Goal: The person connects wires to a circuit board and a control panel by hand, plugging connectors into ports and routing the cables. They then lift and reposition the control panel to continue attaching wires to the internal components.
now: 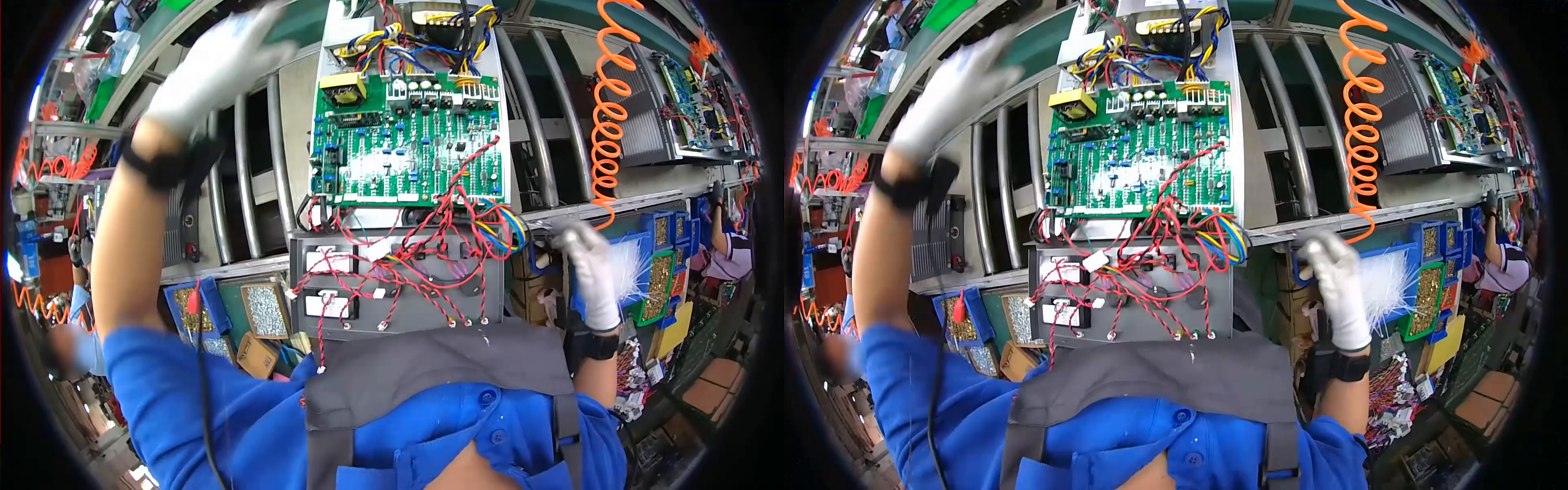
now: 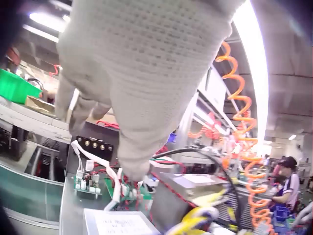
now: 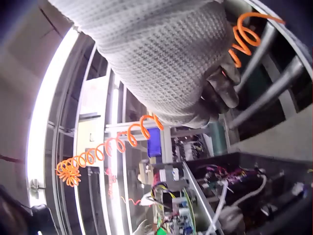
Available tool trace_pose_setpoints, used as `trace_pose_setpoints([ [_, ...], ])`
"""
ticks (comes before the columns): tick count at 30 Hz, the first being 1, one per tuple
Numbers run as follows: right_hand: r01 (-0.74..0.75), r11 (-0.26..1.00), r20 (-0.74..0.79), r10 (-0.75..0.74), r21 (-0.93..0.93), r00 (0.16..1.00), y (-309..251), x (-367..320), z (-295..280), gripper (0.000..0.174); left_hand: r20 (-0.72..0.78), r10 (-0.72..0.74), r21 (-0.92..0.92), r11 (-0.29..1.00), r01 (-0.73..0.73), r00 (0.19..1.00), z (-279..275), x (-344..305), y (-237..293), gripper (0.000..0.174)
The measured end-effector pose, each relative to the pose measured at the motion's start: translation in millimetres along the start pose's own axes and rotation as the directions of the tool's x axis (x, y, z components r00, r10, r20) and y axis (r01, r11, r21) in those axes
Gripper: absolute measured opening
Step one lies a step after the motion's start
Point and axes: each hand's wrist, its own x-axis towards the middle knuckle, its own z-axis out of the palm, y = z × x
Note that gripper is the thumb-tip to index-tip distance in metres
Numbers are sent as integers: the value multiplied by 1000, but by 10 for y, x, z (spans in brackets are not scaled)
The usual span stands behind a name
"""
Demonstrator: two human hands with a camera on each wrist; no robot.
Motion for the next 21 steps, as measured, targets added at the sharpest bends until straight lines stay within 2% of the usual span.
trace_pose_setpoints([
  [1, -47, 997, 142, 39, 57, 989, -66, -106, 130, 42, 212, -234, 21, 972, 235, 949, -144, -434, 264, 45],
  [2, -102, 989, 281, 69, 106, 957, -141, -207, 266, 45, 347, -60, -62, 994, 87, 936, -37, -902, 168, 39],
  [3, -117, 988, 364, 71, 104, 929, -166, -298, 373, 46, 448, -39, -247, 955, 165, 893, 24, -1357, 297, 36],
  [4, -130, 987, 444, 73, 99, 893, -192, -357, 467, 47, 729, 55, -303, 920, 250, 683, -25, -1633, 458, 34],
  [5, -206, 971, 475, 126, 119, 871, -223, -383, 556, 46, 700, 88, -543, 710, 448, 709, -1, -1926, 692, 30],
  [6, -280, 950, 503, 177, 136, 846, -252, -410, 636, 45, 722, 96, -623, 521, 584, 686, 34, -2156, 894, 29],
  [7, -179, 983, 457, 136, 51, 879, -302, -405, 702, 43, 822, 105, -569, 179, 803, 559, 182, -2403, 1024, 31],
  [8, -82, 996, 411, 94, -46, 907, -339, -384, 725, 40, 759, 90, -651, 85, 754, 645, 227, -2510, 1169, 36],
  [9, -69, 981, 357, 132, -182, 925, -236, -364, 727, 40, 763, 31, -646, 86, 758, 646, 216, -2502, 1282, 37],
  [10, -96, 995, 344, 100, -29, 934, -228, -394, 745, 38, 762, -28, -643, 84, 761, 647, 168, -2458, 1382, 38],
  [11, -161, 987, 317, 146, 22, 937, -331, -442, 720, 35, 726, -49, -688, -41, 725, 686, 214, -2512, 1437, 41],
  [12, -223, 972, 294, 192, 77, 937, -499, -516, 692, 33, 775, -42, -631, -95, 770, 630, 197, -2527, 1425, 42],
  [13, -322, 914, 322, 237, 246, 917, -723, -602, 710, 31, 764, -63, -642, -182, 745, 642, 174, -2544, 1458, 41],
  [15, -336, 911, 317, 255, 237, 914, -807, -708, 680, 33, 761, -82, -622, -375, 687, 644, 88, -2531, 1517, 36],
  [18, -307, 914, 268, 236, 266, 934, -871, -842, 771, 37, 748, -76, -628, -402, 666, 660, 39, -2525, 1514, 37],
  [20, -383, 865, 200, 333, 325, 922, -890, -879, 787, 37, 747, -48, -613, -438, 658, 663, 99, -2527, 1486, 39],
  [21, -358, 880, 218, 301, 311, 929, -820, -842, 768, 36, 765, -63, -584, -488, 648, 641, 36, -2460, 1519, 32],
])
